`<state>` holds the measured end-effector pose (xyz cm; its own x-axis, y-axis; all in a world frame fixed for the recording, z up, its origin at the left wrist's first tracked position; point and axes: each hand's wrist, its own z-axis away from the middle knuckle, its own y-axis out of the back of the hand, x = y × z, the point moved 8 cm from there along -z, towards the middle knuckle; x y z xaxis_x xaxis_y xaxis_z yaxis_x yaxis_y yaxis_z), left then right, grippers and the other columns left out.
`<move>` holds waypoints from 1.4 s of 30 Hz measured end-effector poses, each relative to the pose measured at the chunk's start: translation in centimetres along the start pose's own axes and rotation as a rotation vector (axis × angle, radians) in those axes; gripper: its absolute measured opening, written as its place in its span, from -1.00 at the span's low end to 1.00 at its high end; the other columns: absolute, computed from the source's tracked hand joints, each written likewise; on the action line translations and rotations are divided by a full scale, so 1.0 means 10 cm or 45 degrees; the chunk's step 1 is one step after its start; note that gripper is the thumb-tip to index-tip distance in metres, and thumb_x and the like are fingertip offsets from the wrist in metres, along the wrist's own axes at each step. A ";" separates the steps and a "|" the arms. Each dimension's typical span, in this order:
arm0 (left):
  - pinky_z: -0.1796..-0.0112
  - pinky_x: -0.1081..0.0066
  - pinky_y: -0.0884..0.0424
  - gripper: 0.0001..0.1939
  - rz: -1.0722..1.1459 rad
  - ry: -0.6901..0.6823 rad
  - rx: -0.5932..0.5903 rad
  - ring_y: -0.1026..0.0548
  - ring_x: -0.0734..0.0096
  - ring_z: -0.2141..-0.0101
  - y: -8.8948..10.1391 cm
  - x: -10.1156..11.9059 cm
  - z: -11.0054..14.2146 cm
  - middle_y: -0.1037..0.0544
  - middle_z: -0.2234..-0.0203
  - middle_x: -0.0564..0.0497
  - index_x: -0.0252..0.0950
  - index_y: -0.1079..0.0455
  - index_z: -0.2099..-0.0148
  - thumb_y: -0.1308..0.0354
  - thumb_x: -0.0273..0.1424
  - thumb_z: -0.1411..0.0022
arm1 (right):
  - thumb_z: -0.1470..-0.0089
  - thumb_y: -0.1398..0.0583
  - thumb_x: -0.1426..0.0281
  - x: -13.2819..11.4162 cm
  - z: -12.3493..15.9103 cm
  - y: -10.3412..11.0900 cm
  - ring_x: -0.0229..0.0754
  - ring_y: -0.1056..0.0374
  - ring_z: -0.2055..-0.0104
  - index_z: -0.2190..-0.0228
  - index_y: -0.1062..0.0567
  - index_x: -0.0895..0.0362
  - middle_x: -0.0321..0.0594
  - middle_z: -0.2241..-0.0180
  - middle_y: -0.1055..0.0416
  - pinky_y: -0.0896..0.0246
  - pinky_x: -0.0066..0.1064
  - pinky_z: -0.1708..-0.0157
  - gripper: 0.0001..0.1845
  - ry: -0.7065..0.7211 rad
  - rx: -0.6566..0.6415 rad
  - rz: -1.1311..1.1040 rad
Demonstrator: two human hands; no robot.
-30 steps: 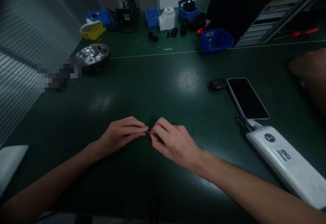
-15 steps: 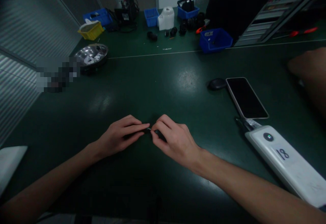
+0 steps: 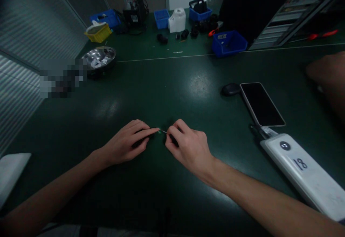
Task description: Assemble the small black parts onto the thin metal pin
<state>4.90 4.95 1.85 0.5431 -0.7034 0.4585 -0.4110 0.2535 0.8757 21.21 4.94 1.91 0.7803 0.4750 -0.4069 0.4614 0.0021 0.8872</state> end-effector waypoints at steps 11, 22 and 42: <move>-0.14 0.16 -0.33 -0.64 -0.020 -0.036 -0.006 -0.34 0.27 -0.23 -0.06 -0.04 -0.05 -0.43 -0.22 -0.08 -0.20 -0.35 -0.25 0.00 -0.48 -0.48 | -0.30 -0.14 0.32 0.02 -0.01 0.01 -0.32 -0.34 0.40 0.24 -0.51 0.08 -0.27 0.21 -0.42 -0.06 -0.45 0.54 -0.85 -0.030 0.041 -0.006; -0.12 0.16 -0.32 -0.65 -0.041 -0.085 -0.023 -0.34 0.24 -0.24 -0.07 0.03 -0.05 -0.42 -0.23 -0.11 -0.24 -0.36 -0.24 0.01 -0.47 -0.49 | -0.32 -0.14 0.32 0.12 -0.03 0.09 -0.26 -0.37 0.31 0.19 -0.51 0.08 -0.20 0.15 -0.39 -0.23 -0.44 0.50 -0.85 -0.149 0.135 -0.157; -0.10 0.26 -0.38 -0.65 -0.607 0.918 0.514 -0.49 0.30 0.01 1.39 -1.90 1.20 -0.53 0.01 -0.01 -0.31 -0.51 -0.11 -0.09 -0.26 -0.42 | -0.32 -0.14 0.33 0.10 -0.03 0.11 -0.25 -0.37 0.29 0.19 -0.50 0.09 -0.17 0.15 -0.40 -0.30 -0.41 0.42 -0.85 -0.098 0.114 -0.309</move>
<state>-19.94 13.85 3.54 0.9840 -0.0605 0.1678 -0.1782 -0.2970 0.9381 22.32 5.72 2.52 0.6706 0.4016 -0.6237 0.6715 0.0286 0.7404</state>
